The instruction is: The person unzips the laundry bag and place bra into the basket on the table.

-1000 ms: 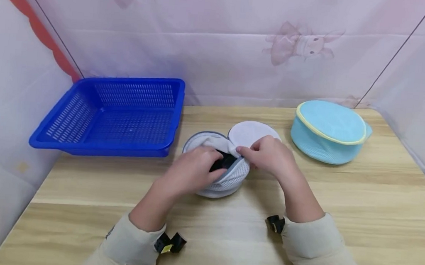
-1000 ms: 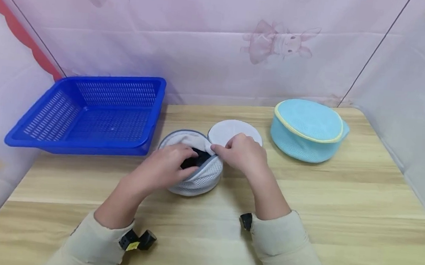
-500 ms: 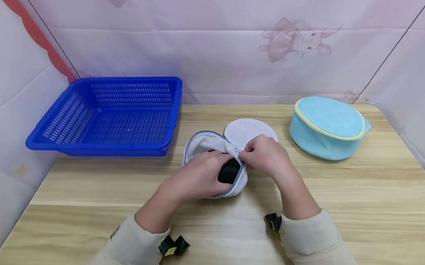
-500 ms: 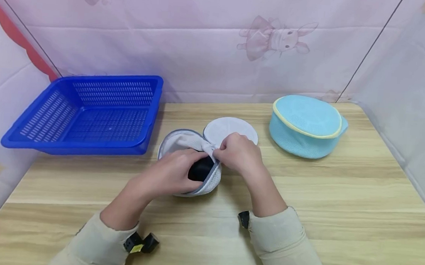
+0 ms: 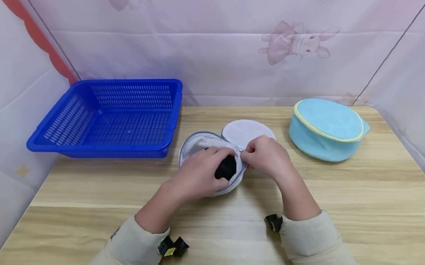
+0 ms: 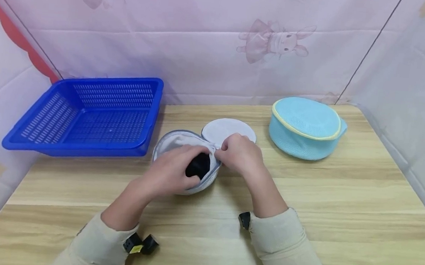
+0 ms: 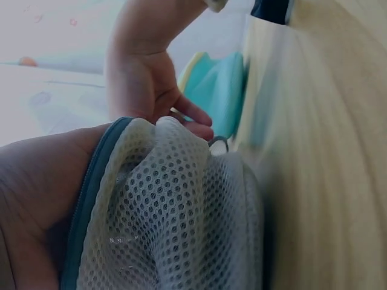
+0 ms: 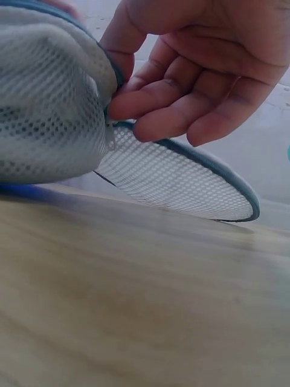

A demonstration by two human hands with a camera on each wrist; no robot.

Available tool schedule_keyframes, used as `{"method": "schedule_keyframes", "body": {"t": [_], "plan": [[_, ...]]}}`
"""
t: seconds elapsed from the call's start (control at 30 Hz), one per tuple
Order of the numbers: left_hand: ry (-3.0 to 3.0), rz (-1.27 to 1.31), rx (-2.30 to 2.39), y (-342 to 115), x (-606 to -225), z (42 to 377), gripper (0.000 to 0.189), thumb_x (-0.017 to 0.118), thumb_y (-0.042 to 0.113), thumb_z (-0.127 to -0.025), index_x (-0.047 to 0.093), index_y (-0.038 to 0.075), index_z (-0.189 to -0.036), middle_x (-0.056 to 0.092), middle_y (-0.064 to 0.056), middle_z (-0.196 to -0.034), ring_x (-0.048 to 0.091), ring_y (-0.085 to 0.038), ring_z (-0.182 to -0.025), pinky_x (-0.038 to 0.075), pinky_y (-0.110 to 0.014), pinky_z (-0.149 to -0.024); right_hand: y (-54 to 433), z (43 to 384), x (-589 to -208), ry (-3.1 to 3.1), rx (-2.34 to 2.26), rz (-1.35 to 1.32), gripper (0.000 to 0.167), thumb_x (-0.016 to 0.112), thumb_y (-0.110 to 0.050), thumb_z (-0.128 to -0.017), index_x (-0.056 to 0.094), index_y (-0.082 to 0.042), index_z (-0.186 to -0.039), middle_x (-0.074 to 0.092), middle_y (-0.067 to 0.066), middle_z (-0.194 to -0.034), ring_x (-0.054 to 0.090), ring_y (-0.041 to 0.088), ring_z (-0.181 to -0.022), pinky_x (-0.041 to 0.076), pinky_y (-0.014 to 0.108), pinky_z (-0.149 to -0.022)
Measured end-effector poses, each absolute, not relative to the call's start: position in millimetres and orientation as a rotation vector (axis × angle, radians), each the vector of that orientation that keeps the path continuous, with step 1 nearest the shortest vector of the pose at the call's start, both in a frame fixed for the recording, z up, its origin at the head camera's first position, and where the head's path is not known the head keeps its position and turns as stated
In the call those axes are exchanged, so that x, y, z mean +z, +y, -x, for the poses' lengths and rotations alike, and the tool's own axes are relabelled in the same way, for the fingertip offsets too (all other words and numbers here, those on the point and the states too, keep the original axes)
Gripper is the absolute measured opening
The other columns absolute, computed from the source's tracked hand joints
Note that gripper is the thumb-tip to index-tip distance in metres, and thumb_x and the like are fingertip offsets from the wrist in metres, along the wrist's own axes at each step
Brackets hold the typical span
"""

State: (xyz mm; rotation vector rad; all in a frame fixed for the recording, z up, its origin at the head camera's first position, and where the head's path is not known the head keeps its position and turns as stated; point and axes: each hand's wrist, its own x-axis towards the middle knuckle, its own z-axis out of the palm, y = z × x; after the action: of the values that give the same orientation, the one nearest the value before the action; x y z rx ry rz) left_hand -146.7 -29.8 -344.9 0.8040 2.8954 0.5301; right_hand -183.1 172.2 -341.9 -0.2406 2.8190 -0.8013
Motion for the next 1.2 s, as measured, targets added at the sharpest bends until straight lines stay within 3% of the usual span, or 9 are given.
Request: {"method": "schedule_keyframes", "body": {"t": [0.27, 0.5, 0.67, 0.83, 0.97, 1.07, 1.2], "plan": [[2.969, -0.692, 0.816, -35.0, -334.1, 151.0, 0.066, 0.077, 0.040, -0.084, 0.046, 0.028, -0.142, 0.052, -0.003, -0.136, 0.052, -0.022, -0.123, 0.047, -0.049, -0.101, 178.3, 184.0, -341.5, 2.868, -0.838, 0.214, 0.016, 0.060, -0.023, -0.077, 0.068, -0.016, -0.065, 0.062, -0.005, -0.059, 0.051, 0.016, -0.057, 0.039, 0.030, -0.051], [3.135, -0.679, 1.299, -52.2, -317.2, 155.6, 0.064, 0.076, 0.019, -0.084, 0.050, 0.032, -0.141, 0.050, -0.007, -0.135, 0.054, -0.027, -0.119, 0.049, -0.049, -0.096, 178.5, 185.3, -344.0, 2.869, -0.848, 0.193, 0.015, 0.060, -0.021, -0.077, 0.069, -0.017, -0.066, 0.063, -0.005, -0.059, 0.051, 0.016, -0.057, 0.039, 0.030, -0.051], [3.293, -0.598, 1.493, -83.8, -300.1, 163.7, 0.067, 0.074, 0.009, -0.083, 0.052, 0.031, -0.142, 0.048, -0.009, -0.141, 0.049, -0.026, -0.127, 0.045, -0.050, -0.102, 178.2, 185.9, -344.6, 2.871, -0.840, 0.189, 0.016, 0.059, -0.021, -0.077, 0.069, -0.017, -0.065, 0.062, -0.004, -0.059, 0.051, 0.016, -0.057, 0.038, 0.030, -0.051], [3.367, -0.265, 1.335, -119.1, -291.7, 171.1, 0.066, 0.068, 0.015, -0.090, 0.043, 0.036, -0.148, 0.041, -0.007, -0.148, 0.043, -0.030, -0.135, 0.042, -0.057, -0.105, 178.1, 185.5, -344.2, 2.879, -0.825, 0.192, 0.016, 0.058, -0.021, -0.077, 0.069, -0.017, -0.065, 0.061, -0.004, -0.059, 0.050, 0.016, -0.057, 0.038, 0.030, -0.051], [3.301, -0.030, 1.134, -138.0, -292.2, 175.5, 0.068, 0.063, 0.021, -0.095, 0.032, 0.038, -0.152, 0.033, -0.010, -0.154, 0.041, -0.042, -0.136, 0.039, -0.065, -0.102, 178.1, 185.3, -343.4, 2.877, -0.816, 0.187, 0.016, 0.058, -0.021, -0.077, 0.069, -0.017, -0.065, 0.061, -0.004, -0.060, 0.050, 0.017, -0.058, 0.038, 0.030, -0.052], [3.194, 0.038, 0.937, -147.8, -296.7, 181.3, 0.065, 0.058, 0.027, -0.098, 0.027, 0.034, -0.155, 0.030, -0.016, -0.156, 0.038, -0.049, -0.135, 0.036, -0.071, -0.099, 177.9, 185.0, -343.0, 2.873, -0.815, 0.184, 0.016, 0.058, -0.021, -0.077, 0.068, -0.017, -0.065, 0.061, -0.004, -0.060, 0.050, 0.017, -0.058, 0.038, 0.030, -0.052], [2.985, -0.009, 0.688, -154.4, -307.6, 188.6, 0.061, 0.049, 0.041, -0.102, 0.027, 0.022, -0.156, 0.032, -0.019, -0.157, 0.032, -0.048, -0.140, 0.030, -0.072, -0.102, 177.4, 185.1, -342.7, 2.870, -0.817, 0.185, 0.016, 0.058, -0.020, -0.077, 0.068, -0.017, -0.065, 0.061, -0.004, -0.060, 0.050, 0.017, -0.058, 0.038, 0.030, -0.052]]}}
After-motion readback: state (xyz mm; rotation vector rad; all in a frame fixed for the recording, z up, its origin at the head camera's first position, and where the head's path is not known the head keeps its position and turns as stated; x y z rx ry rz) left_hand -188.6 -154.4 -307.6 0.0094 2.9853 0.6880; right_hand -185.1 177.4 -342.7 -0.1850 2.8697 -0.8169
